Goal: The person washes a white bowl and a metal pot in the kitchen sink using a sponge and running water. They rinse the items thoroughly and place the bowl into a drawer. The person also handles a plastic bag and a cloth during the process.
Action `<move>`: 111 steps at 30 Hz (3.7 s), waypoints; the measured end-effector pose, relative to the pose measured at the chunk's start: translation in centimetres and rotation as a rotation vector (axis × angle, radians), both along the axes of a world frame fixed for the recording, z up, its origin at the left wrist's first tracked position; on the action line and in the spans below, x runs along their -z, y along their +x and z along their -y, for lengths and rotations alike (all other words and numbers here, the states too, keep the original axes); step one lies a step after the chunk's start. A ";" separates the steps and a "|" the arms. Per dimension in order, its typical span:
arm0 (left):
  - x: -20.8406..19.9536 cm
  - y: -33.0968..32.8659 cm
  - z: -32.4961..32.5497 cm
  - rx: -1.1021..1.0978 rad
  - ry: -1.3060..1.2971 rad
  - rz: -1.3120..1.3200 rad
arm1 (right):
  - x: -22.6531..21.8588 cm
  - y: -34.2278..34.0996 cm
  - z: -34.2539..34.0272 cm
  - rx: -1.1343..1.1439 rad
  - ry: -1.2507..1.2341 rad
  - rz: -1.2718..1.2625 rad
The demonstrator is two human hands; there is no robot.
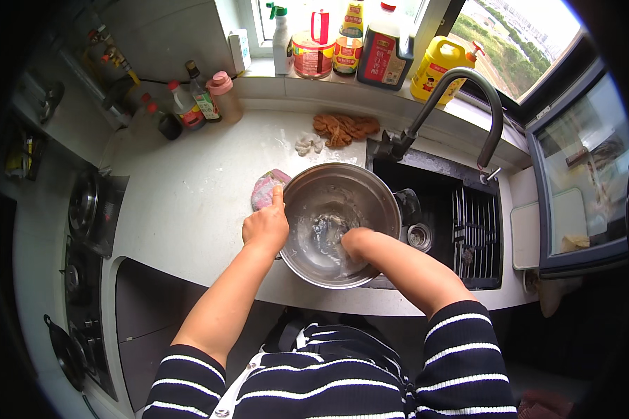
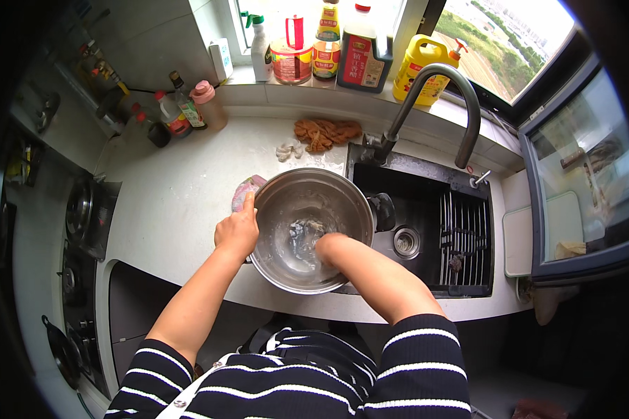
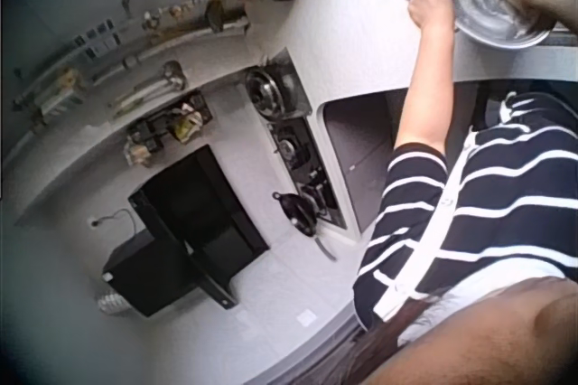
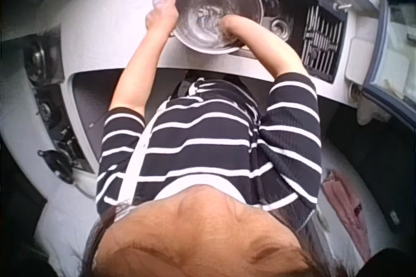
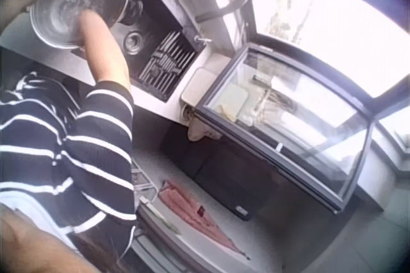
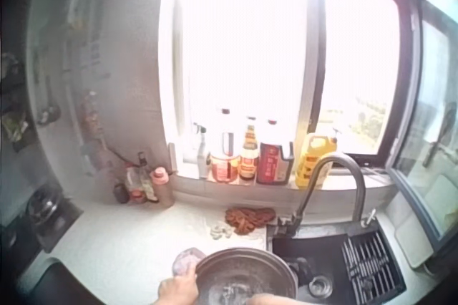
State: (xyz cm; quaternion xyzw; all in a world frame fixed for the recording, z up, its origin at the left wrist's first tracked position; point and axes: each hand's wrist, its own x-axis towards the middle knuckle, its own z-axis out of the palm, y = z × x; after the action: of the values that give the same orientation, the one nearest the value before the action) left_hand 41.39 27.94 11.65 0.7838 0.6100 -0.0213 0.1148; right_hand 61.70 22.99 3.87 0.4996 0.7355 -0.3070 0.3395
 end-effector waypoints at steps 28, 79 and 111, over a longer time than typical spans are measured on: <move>-0.2 0.1 0.6 0.111 0.029 0.008 | 3.5 -3.6 -7.2 2.508 0.798 -1.521; -1.6 -2.3 -0.9 0.014 -0.188 0.343 | 0.1 -5.5 -1.3 0.860 0.682 -0.658; 4.0 -3.0 0.1 -0.377 -0.112 0.897 | -5.9 -6.0 2.7 0.756 -0.117 -1.213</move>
State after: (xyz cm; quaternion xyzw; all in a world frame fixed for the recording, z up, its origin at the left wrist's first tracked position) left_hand 38.34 27.83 7.64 0.5843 0.6296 0.3069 0.4099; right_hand 55.74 20.33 9.80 0.4426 0.5535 -0.6661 -0.2328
